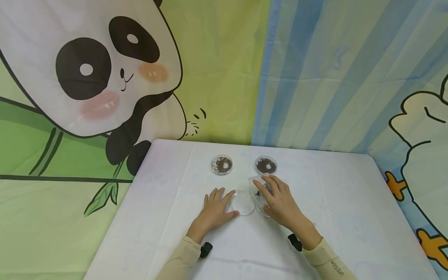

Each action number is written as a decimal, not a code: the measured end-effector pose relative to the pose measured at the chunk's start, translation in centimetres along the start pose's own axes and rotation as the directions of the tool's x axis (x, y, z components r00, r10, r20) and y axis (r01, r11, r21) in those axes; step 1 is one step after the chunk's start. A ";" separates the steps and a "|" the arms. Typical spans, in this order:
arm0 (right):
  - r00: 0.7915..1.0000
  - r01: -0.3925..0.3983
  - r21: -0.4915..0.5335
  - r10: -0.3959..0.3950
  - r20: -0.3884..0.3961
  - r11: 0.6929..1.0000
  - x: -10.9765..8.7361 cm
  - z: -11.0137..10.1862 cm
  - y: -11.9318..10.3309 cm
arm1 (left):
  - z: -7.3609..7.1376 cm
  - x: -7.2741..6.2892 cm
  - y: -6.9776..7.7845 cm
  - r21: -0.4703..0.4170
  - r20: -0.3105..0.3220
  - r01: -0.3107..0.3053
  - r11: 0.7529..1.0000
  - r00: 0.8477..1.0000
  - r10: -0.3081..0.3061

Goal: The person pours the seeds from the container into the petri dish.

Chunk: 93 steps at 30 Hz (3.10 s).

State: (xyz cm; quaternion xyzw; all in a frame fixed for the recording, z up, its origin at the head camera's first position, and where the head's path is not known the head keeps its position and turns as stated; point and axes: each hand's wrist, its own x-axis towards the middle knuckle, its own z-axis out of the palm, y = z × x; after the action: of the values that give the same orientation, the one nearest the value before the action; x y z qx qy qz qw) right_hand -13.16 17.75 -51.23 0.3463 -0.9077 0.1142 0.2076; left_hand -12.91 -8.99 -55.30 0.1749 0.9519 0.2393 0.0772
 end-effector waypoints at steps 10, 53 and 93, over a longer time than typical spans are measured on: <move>1.000 0.004 -0.017 -0.003 0.014 1.000 0.1 -0.2 -0.4 | 0.0 0.0 0.0 0.008 -0.001 -0.001 1.000 1.000 0.001; 0.999 0.033 -0.056 -0.031 0.030 0.998 0.4 -0.5 -0.7 | 0.3 -0.1 -0.1 0.010 -0.010 -0.001 1.000 1.000 0.001; 0.998 0.070 -0.057 -0.070 0.002 0.996 0.4 -0.1 -0.8 | 0.1 -0.2 0.1 -0.006 -0.018 -0.004 1.000 1.000 0.004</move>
State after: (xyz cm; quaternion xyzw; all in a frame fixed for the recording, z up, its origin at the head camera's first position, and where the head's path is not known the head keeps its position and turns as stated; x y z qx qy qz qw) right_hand -12.83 16.94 -50.87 0.3719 -0.8979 0.0810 0.2210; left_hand -12.71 -8.92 -55.37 0.1745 0.9515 0.2439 0.0688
